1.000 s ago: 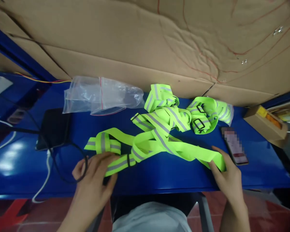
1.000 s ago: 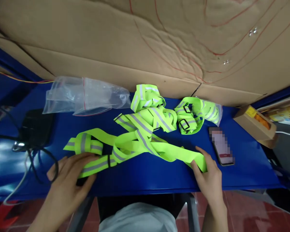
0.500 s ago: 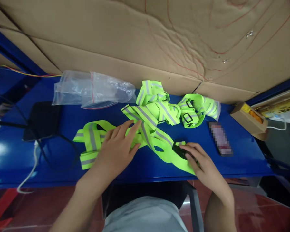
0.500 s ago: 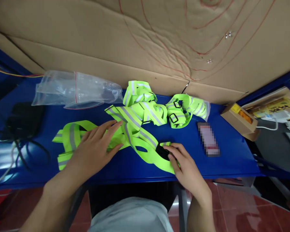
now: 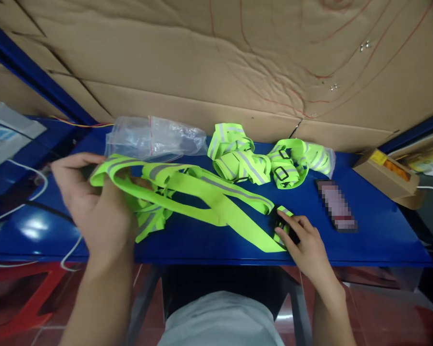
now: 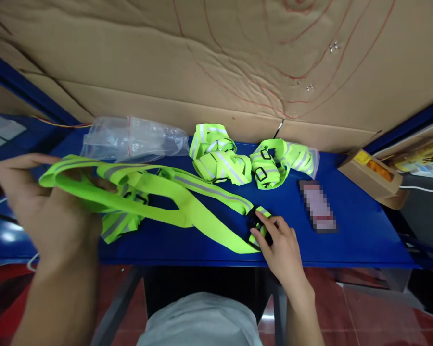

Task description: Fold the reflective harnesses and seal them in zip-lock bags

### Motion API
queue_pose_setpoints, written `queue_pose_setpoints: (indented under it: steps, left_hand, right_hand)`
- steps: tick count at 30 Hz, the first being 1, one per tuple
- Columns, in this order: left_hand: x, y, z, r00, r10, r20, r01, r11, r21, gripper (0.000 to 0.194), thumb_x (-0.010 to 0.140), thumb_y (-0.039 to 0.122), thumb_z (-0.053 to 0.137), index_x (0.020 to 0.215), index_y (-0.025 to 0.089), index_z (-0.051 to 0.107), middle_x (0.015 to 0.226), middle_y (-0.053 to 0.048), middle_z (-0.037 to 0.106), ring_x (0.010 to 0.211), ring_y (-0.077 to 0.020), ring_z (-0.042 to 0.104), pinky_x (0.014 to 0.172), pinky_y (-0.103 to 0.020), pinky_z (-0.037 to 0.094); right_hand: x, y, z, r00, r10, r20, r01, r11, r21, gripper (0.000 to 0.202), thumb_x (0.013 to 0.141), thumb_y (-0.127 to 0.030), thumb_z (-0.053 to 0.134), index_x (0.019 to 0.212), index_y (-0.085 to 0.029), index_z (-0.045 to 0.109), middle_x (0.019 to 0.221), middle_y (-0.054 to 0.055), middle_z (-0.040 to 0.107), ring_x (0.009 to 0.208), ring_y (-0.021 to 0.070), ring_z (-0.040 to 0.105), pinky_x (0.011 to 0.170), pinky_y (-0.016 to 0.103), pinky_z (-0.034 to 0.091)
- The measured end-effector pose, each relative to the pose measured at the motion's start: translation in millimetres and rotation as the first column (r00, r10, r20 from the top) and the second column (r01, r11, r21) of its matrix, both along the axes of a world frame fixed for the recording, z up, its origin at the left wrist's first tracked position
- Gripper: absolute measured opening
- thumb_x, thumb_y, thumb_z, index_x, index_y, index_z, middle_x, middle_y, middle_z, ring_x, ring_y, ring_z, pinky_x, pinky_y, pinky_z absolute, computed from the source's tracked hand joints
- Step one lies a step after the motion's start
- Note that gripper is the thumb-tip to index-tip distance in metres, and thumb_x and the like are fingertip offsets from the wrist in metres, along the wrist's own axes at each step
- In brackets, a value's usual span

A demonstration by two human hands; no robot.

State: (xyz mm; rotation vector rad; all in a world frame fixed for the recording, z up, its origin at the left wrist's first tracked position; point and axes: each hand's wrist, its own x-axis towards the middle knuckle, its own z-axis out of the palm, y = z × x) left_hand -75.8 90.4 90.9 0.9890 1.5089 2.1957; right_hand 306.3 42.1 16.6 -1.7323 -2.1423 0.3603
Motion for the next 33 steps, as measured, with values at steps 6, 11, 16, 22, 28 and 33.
queue_pose_setpoints:
  steps: [6,11,16,22,28,33]
  left_hand:
    - [10,-8,-2.8,0.853,-0.227,0.47,0.286,0.956,-0.058,0.032,0.083,0.026,0.07,0.114,0.022,0.062,0.077,0.003,0.074,0.058,-0.017,0.068,0.059,-0.03,0.058]
    - [23,-30,-13.6,0.646,-0.36,0.674,0.513,0.858,-0.033,0.028,0.089,0.032,0.067,0.113,0.018,0.071,0.08,-0.003,0.075,0.071,-0.0189,0.072,0.072,-0.031,0.061]
    - [33,-49,-29.4,0.683,-0.426,0.593,0.604,0.786,-0.131,0.032,0.092,0.042,0.067,0.114,0.019,0.075,0.1,-0.007,0.077,0.09,-0.0217,0.074,0.074,-0.029,0.062]
    - [35,-58,-26.7,0.668,-0.482,0.567,0.661,0.734,-0.155,0.025,0.089,0.035,0.066,0.109,0.02,0.072,0.088,-0.004,0.072,0.065,-0.0169,0.067,0.056,-0.026,0.055]
    - [18,-64,-25.7,0.633,-0.439,0.638,0.597,0.802,-0.04,0.026,0.092,0.035,0.063,0.111,0.02,0.071,0.073,-0.003,0.071,0.041,-0.011,0.054,0.038,-0.021,0.04]
    - [9,-72,-17.9,0.401,-0.357,0.844,0.584,0.809,0.064,0.025,0.095,0.013,0.049,0.111,0.014,0.068,0.086,-0.004,0.076,0.033,-0.0033,0.043,0.033,-0.015,0.039]
  right_hand:
    - [1,-3,-2.1,0.996,-0.087,0.013,0.085,0.991,0.101,0.052,0.106,-0.057,0.053,0.146,-0.025,0.066,0.104,0.011,0.066,0.096,0.029,0.068,0.087,0.048,0.055]
    - [-36,-15,29.7,0.998,0.028,-0.048,-0.015,0.969,0.247,0.043,0.108,-0.036,0.052,0.15,-0.028,0.058,0.131,0.016,0.065,0.124,0.0358,0.061,0.106,0.059,0.05]
    - [-100,21,67.9,0.782,0.573,-0.247,-0.559,0.819,0.128,0.058,0.109,-0.033,0.054,0.164,-0.033,0.037,0.162,0.01,0.052,0.152,0.0278,0.048,0.125,0.049,0.043]
    - [-139,101,58.0,0.496,0.609,-0.619,-0.823,0.557,-0.111,0.048,0.1,-0.043,0.071,0.143,-0.023,0.063,0.143,0.008,0.07,0.134,0.023,0.066,0.115,0.037,0.052]
    - [-126,101,52.3,0.545,0.599,-0.586,-0.755,0.655,-0.032,0.025,0.091,-0.042,0.081,0.098,-0.02,0.074,0.094,0.002,0.078,0.087,0.0173,0.073,0.079,0.028,0.057]
    - [-113,92,45.4,0.73,0.642,-0.236,-0.519,0.745,0.419,0.011,0.103,-0.023,0.062,0.106,-0.024,0.073,0.096,0.003,0.079,0.079,0.0159,0.072,0.072,0.029,0.053]
